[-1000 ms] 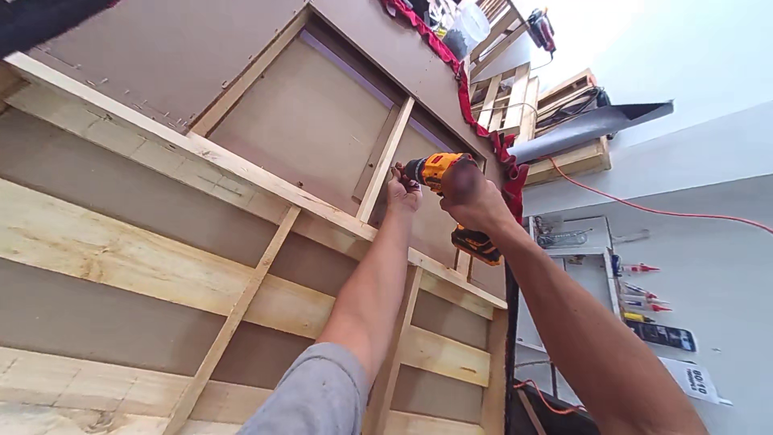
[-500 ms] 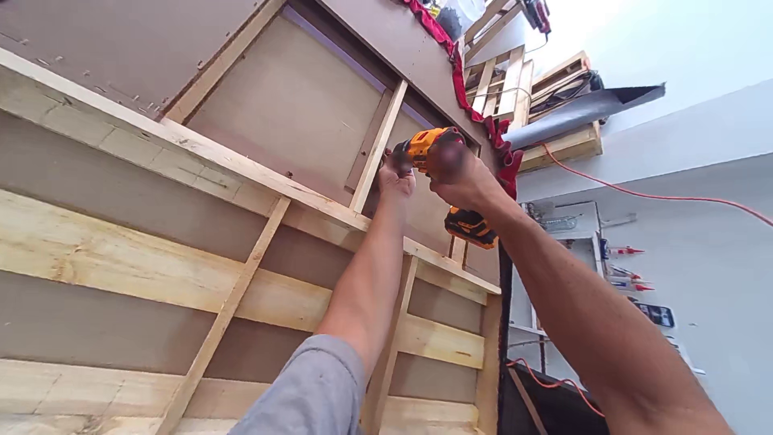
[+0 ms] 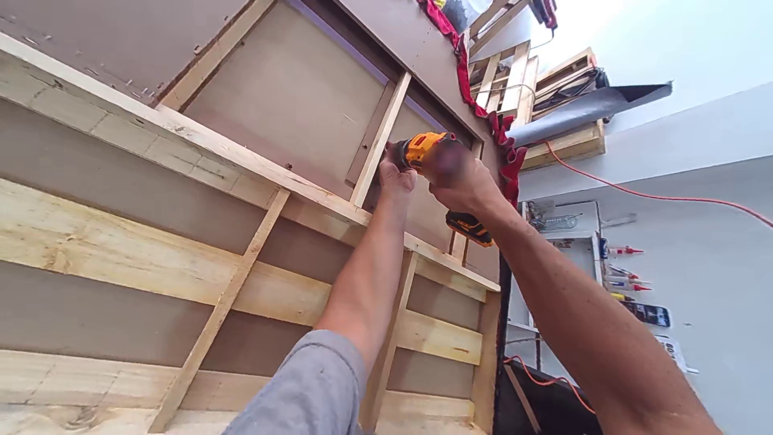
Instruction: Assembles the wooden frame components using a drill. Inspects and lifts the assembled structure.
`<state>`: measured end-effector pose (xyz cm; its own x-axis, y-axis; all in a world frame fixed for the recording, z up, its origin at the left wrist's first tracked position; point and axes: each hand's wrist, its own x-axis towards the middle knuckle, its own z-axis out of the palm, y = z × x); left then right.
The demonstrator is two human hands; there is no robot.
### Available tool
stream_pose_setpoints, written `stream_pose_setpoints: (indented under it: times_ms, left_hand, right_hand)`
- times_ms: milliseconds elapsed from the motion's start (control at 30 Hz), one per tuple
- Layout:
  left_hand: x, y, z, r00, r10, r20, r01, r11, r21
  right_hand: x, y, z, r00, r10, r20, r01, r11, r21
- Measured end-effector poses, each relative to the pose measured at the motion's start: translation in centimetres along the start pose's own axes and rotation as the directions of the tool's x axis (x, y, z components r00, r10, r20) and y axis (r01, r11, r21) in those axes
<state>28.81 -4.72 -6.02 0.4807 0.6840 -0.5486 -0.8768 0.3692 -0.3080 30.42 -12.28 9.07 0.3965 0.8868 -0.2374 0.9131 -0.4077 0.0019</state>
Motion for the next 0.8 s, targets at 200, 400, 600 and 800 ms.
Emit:
stream_pose_setpoints:
  times_ms: [200,400,600,800]
  left_hand:
    - [0.2,0.0,0.1,1.000,-0.018,0.020,0.019,0.999,-0.040]
    - [0.1,0.1,0.0,1.000,-0.005,0.030,0.005,1.000,-0.003]
    - [0.1,0.0,0.0,0.999,-0.037,0.024,0.038,0.997,-0.065]
    - [0.1,-0.5,-0.4,0.999,-0.042,0.017,0.042,0.999,-0.023]
  right_hand:
    - [1.0,0.0,-0.4,0.999,0.008,0.049,-0.006,0.999,-0.042]
    - [0.0,0.0,0.2,1.000,-0.018,0.004,0.018,0.999,-0.040]
    - [0.0,0.4,0.5,0.999,-0.031,-0.029,0.031,0.999,-0.009]
    - [1.1,-0.1,-0.4,0.999,-0.025,0.039,0.029,0.994,-0.109]
